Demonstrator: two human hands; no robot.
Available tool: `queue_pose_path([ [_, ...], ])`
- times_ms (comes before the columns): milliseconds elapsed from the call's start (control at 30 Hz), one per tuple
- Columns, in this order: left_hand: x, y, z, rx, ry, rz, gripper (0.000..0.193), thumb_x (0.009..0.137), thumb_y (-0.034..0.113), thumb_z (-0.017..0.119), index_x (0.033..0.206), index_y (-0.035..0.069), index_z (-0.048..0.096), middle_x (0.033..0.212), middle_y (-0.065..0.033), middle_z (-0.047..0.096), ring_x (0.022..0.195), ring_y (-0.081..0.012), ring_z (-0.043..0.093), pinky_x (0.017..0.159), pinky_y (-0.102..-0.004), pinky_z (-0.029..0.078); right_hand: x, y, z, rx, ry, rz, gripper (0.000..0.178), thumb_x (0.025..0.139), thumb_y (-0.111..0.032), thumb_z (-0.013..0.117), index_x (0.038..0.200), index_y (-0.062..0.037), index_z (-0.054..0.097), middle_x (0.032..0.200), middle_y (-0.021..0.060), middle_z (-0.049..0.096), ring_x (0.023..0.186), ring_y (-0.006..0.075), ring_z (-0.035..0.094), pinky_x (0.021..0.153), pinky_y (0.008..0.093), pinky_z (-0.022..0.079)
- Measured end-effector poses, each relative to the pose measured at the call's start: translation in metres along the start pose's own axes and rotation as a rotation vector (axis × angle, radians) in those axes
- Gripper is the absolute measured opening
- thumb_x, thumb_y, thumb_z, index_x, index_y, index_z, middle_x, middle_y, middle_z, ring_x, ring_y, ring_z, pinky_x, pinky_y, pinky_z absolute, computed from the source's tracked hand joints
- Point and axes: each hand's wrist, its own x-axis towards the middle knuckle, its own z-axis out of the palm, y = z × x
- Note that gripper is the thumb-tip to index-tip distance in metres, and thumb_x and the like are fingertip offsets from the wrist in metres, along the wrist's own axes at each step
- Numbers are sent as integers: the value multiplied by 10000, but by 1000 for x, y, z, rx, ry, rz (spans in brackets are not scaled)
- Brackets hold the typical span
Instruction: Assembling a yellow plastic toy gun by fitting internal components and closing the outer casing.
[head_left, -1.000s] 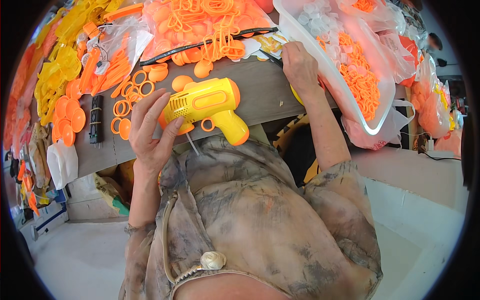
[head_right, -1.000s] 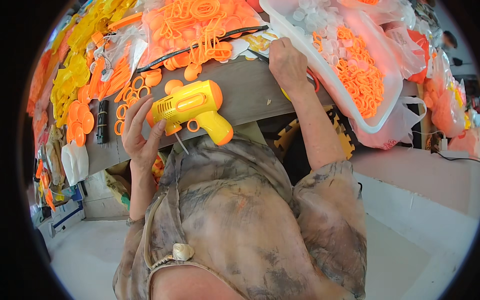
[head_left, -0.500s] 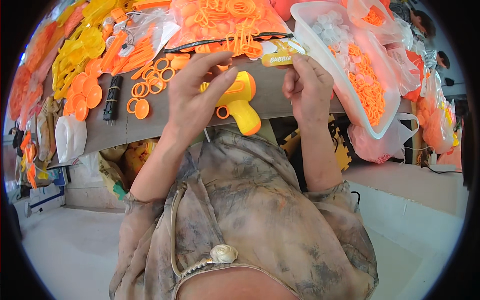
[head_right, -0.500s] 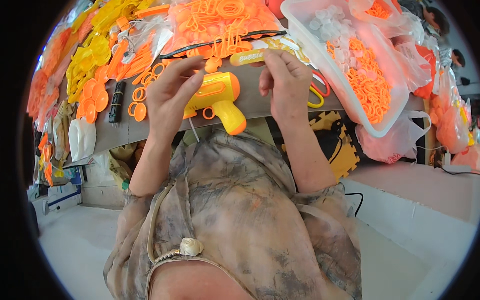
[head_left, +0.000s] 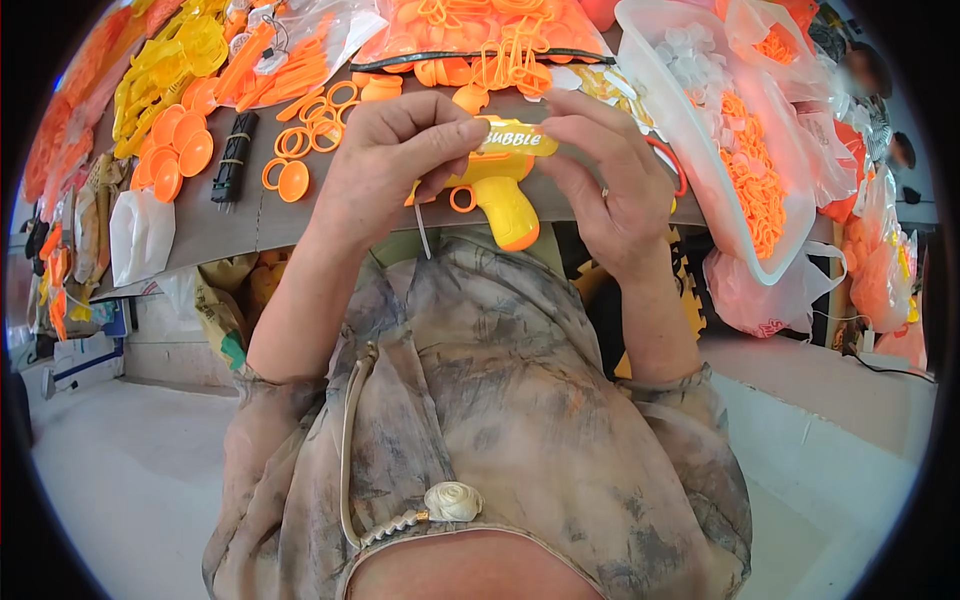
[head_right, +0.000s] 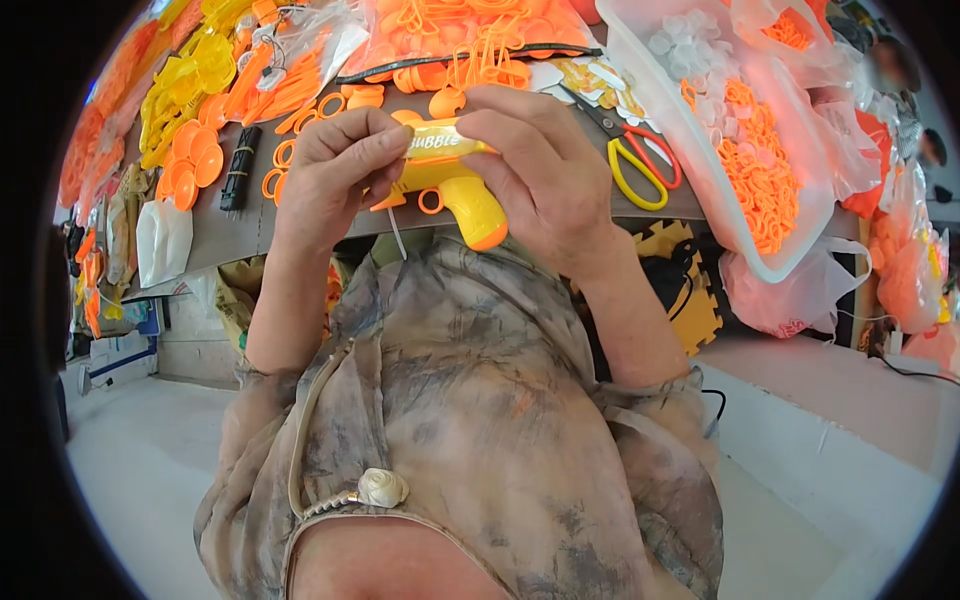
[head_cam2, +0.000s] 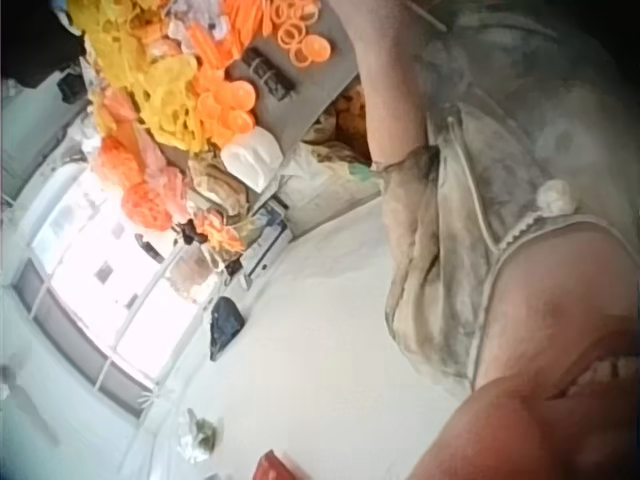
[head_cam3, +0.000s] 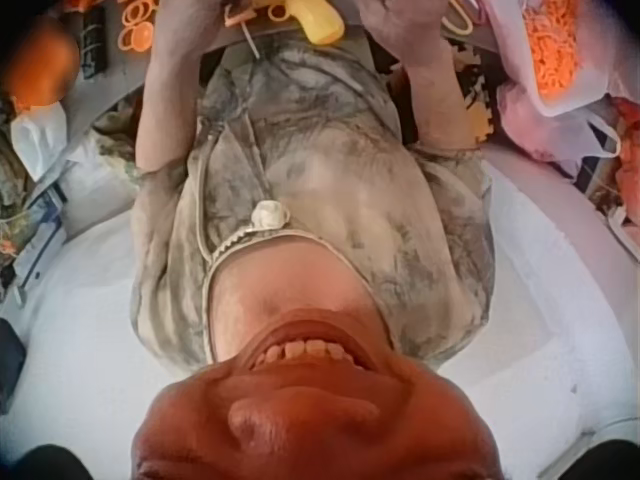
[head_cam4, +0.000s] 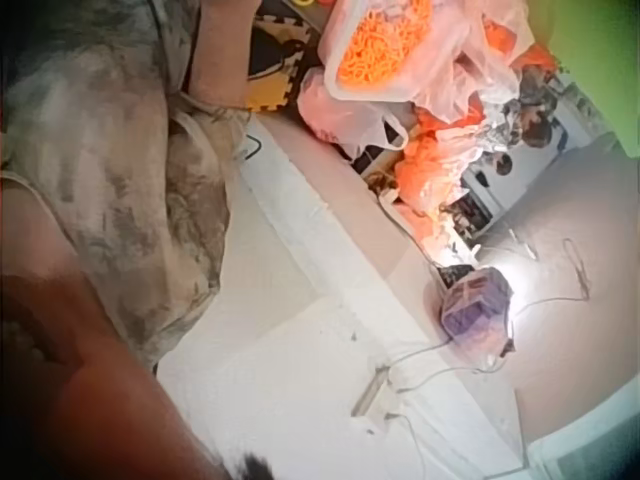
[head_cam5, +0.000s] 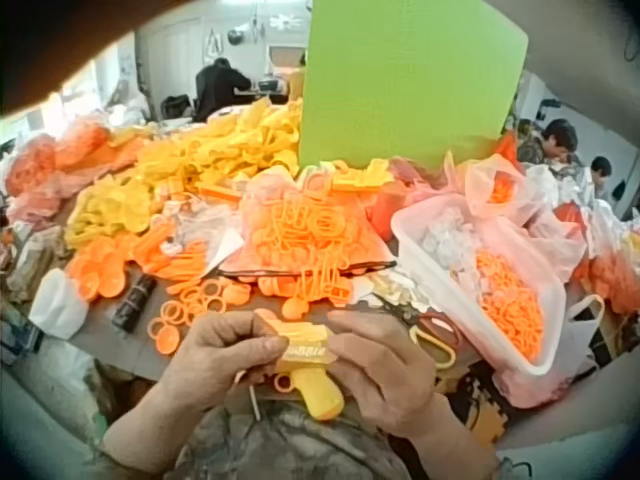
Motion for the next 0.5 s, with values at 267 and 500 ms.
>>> queue_pose_path([
  [267,3,-7,0,-13,-21,-11,179,866,168,632,808,-1,619,630,8,531,492,-32,424,437,-181,297,-4,3,0,-65,-90,-159,250,726,45,703,960,4,624,989,134,646,863,236,637,738,307,530],
  [500,2,-14,-1,434,125,258,189,849,181,658,905,0,652,702,-26,598,599,-80,538,516,-219,407,-8,13,-4,-7,-100,-58,277,750,49,685,1008,-8,601,989,111,638,856,202,616,763,293,505],
])
